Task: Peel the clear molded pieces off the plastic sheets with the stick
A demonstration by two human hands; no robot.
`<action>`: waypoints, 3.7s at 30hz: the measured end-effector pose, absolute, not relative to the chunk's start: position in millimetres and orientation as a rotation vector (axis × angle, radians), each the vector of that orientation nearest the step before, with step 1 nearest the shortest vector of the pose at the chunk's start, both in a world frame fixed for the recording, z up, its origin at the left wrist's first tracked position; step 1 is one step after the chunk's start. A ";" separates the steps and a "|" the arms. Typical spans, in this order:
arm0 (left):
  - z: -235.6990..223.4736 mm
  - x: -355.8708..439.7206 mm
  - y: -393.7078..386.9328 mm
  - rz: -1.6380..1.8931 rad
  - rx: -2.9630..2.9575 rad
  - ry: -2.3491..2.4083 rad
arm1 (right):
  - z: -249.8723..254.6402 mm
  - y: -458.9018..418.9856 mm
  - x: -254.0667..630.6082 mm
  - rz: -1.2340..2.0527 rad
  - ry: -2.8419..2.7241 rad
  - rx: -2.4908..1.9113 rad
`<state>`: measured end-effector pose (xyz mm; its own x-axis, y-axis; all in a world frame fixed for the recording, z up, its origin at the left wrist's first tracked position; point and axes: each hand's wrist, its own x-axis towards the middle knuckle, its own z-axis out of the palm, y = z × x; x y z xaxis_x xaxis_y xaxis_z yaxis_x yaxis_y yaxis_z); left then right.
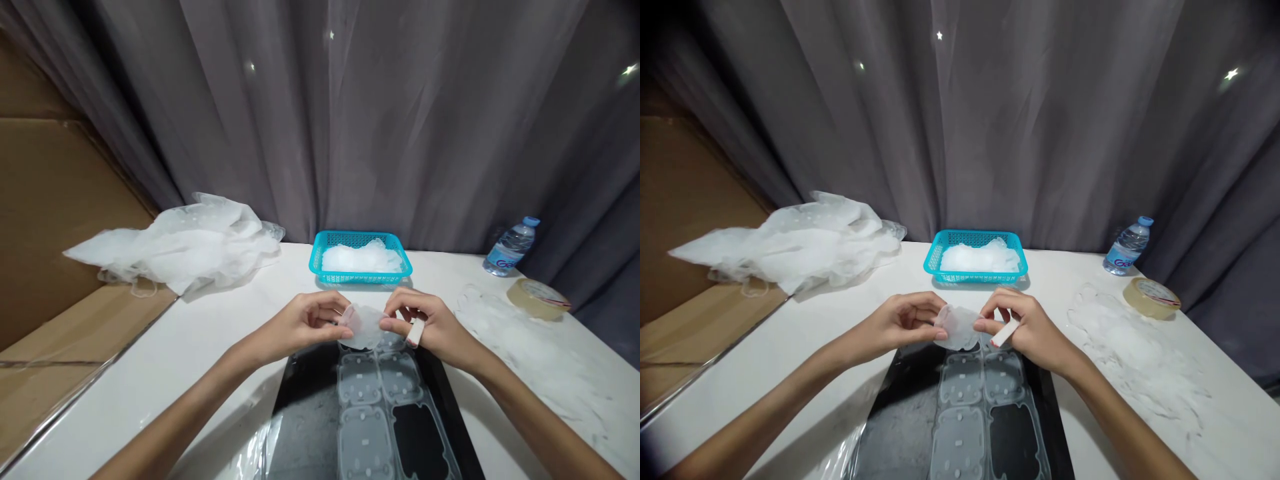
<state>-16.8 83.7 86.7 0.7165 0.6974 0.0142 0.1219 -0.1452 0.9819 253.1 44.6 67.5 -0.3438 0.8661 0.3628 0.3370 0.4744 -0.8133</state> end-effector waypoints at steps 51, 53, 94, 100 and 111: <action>69.4 10.1 59.7 0.686 2.258 0.811 | 85.5 34.1 267.6 0.337 -2.238 -0.928; 66.0 10.6 60.3 0.716 2.219 0.834 | 83.5 33.3 266.7 0.333 -2.290 -0.945; 76.8 3.2 66.3 0.920 2.329 0.429 | 106.9 11.7 255.7 -0.199 -2.304 -0.822; 77.4 3.2 64.2 0.872 2.246 0.545 | 105.2 16.8 258.5 -0.100 -2.302 -0.875; 68.3 6.4 65.2 0.739 1.952 0.779 | 90.3 25.8 261.2 0.161 -2.242 -0.885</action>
<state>6.4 65.2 68.3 0.6260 0.7561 0.1909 0.2309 -0.4136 0.8807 261.2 25.8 90.3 -0.5136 0.6384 0.5732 0.5503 0.7577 -0.3509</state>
